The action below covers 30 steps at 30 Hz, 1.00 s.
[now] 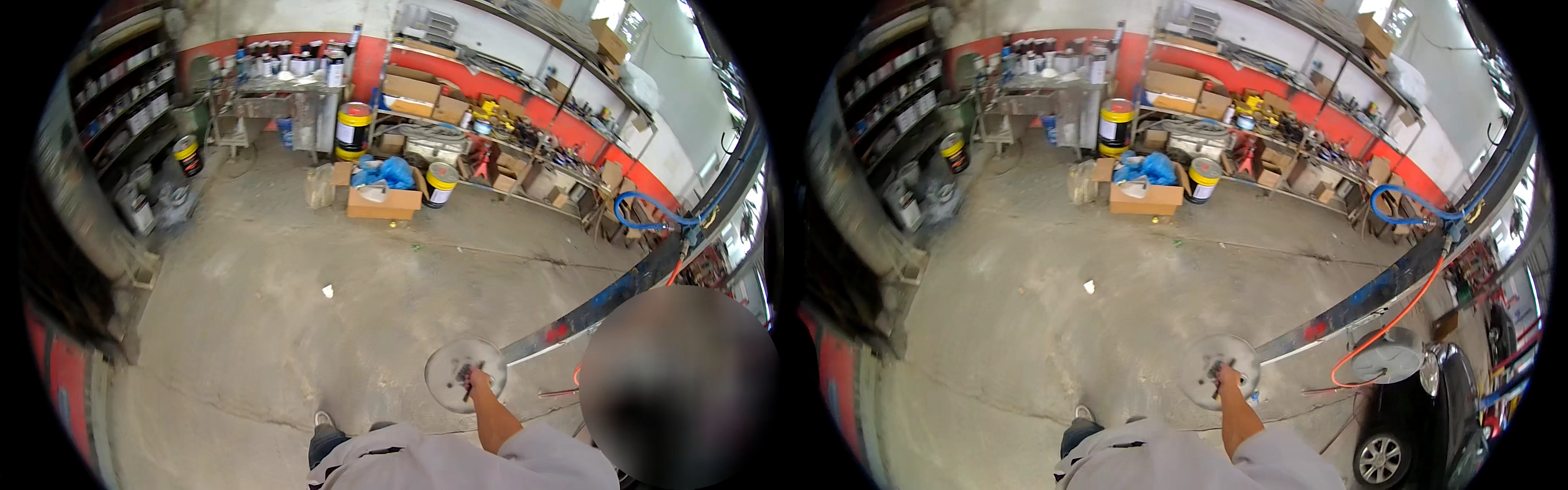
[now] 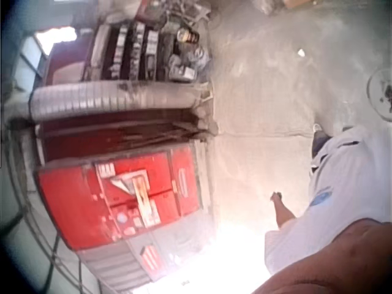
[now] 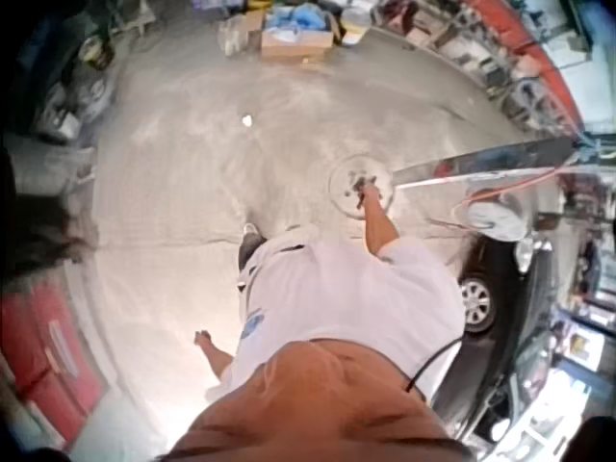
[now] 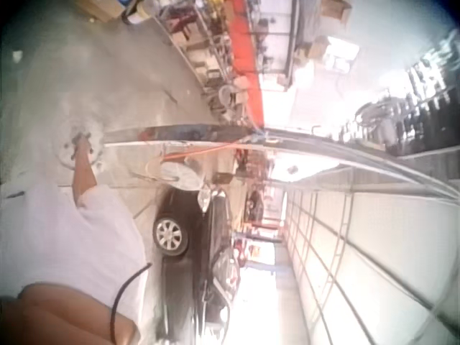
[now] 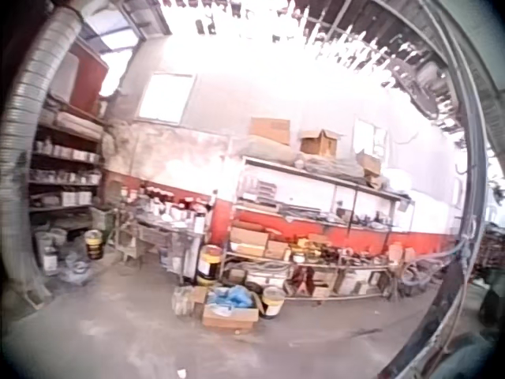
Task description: The person sands the roof of a silver car using a sanding block and a cloth. They repeatedly wipe the surface, dip the sanding block into a bucket of water, and continue sanding different sections of the roof.
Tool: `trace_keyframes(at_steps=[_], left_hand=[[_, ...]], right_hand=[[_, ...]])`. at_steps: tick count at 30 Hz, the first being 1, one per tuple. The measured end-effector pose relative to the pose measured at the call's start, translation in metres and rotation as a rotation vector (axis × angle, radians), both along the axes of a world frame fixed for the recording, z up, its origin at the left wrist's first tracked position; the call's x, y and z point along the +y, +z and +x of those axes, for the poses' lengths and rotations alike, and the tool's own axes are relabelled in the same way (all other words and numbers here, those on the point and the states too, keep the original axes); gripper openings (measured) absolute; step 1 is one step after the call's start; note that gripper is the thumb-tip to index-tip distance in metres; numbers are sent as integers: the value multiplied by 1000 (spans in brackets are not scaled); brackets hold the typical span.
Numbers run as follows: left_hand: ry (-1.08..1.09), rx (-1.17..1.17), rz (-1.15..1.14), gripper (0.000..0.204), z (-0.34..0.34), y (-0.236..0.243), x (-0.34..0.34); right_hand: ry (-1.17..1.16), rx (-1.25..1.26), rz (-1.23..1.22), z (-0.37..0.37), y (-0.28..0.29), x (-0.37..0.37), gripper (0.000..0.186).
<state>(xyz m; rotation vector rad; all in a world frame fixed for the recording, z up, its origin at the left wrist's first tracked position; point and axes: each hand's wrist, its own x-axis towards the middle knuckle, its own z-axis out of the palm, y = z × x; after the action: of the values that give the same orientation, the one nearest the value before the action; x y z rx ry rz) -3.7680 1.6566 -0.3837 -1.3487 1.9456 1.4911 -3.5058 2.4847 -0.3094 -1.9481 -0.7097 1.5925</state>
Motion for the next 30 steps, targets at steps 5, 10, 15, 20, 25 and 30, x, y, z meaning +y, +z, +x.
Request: trace_keyframes(at_steps=[5,10,15,20,25,30], left_hand=[[-802,283,-48,18,-353,0,225],[-1102,576,296,24,-505,75,644],[-1481,757,193,29,-563,96,841],[-1602,358,152,27,-602,41,927],[-1686,-73,-356,23,-649,24,1037],[-1856,372,-306,34,-717,-16,1266]], right_hand=[[-265,20,-25,30,20,16,27],[-470,16,-141,77,-21,20,25],[-821,172,-278,22,-61,36,23],[-1051,105,-302,-21,-63,95,25],[-1161,153,-306,-52,-24,180,30],[-1400,120,-241,-104,-1,231,36]])
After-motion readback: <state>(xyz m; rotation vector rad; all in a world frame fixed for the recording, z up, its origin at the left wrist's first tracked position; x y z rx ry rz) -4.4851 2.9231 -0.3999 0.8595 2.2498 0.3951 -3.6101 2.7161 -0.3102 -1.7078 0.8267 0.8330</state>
